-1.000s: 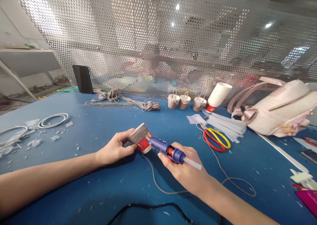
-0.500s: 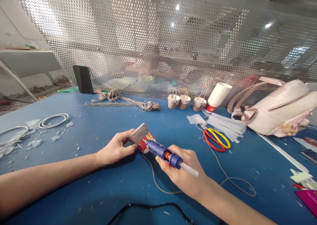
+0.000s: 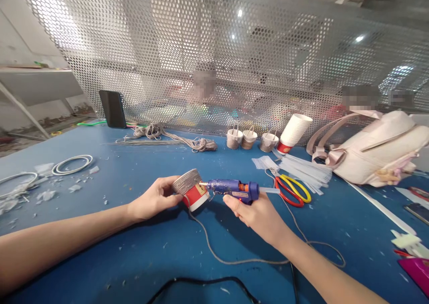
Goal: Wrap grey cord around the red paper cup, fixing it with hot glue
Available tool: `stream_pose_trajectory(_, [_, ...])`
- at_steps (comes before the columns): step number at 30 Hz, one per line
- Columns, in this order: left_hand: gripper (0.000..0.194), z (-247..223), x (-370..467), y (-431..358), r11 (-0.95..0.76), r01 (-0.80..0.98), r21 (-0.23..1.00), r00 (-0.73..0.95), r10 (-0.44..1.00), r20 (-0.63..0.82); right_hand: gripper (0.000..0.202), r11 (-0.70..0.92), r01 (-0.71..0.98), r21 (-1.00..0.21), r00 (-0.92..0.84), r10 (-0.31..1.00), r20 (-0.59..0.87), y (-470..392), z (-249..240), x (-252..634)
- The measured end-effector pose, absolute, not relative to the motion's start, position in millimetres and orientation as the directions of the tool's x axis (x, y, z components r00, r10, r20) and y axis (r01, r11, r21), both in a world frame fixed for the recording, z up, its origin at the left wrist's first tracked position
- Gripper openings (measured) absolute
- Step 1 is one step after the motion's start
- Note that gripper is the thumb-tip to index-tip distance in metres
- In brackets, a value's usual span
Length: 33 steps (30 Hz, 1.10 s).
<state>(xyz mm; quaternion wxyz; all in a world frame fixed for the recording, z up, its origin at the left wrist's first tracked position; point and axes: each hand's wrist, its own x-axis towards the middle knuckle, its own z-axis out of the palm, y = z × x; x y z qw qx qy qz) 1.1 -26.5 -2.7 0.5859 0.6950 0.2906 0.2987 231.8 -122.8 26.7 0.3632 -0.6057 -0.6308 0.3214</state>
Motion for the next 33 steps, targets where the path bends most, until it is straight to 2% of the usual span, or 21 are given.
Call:
stream_pose_trajectory(2, [0.026,0,2,-25,-0.089,0.016,0.996,0.628,0.776,0.059,0.040,0.011,0.409,-0.912,-0.004,1.000,0.010,-119,28,234])
stream_pose_trajectory(4, [0.025,3,2,-24,-0.060,-0.007,0.998,0.598,0.800,0.052,0.039,0.018,0.378,-0.925,0.006,1.000,0.022,-114,27,238])
stream_pose_trajectory(10, [0.024,4,4,-24,-0.082,-0.005,0.997,0.568,0.820,0.070,0.039,-0.033,0.592,-0.805,0.160,0.984,0.077,-88,3,249])
stream_pose_trajectory(14, [0.021,7,4,-27,-0.187,0.068,0.980,0.551,0.826,0.119,0.034,-0.018,0.690,-0.723,0.142,0.984,0.111,-75,-14,249])
stream_pose_trajectory(19, [0.018,14,4,-31,-0.316,0.196,0.928,0.517,0.838,0.176,0.039,-0.047,0.731,-0.681,0.110,0.993,0.050,-86,-10,258])
stream_pose_trajectory(21, [0.018,16,4,-32,-0.349,0.225,0.910,0.515,0.835,0.193,0.040,-0.070,0.732,-0.678,0.191,0.976,0.106,-100,-3,267])
stream_pose_trajectory(24, [0.020,18,5,-35,-0.386,0.262,0.884,0.509,0.834,0.213,0.035,-0.047,0.696,-0.716,0.416,0.840,0.349,-127,9,276])
stream_pose_trajectory(26, [0.020,19,7,-39,-0.418,0.278,0.865,0.521,0.822,0.229,0.029,0.035,0.640,-0.768,0.480,0.762,0.435,-142,18,271])
stream_pose_trajectory(27, [0.019,20,7,-41,-0.441,0.288,0.850,0.527,0.814,0.243,0.027,0.074,0.597,-0.799,0.468,0.777,0.422,-147,22,265])
stream_pose_trajectory(30, [0.010,19,8,-48,-0.548,0.335,0.766,0.519,0.786,0.336,0.023,0.067,0.356,-0.932,0.263,0.950,0.169,-148,27,231])
stream_pose_trajectory(31, [0.008,19,8,-50,-0.590,0.352,0.727,0.511,0.772,0.379,0.026,0.009,0.236,-0.972,0.176,0.983,0.051,-144,26,218])
stream_pose_trajectory(33, [0.006,18,7,-53,-0.671,0.373,0.641,0.508,0.726,0.464,0.035,-0.087,-0.031,-0.996,0.097,0.991,-0.090,-134,23,192])
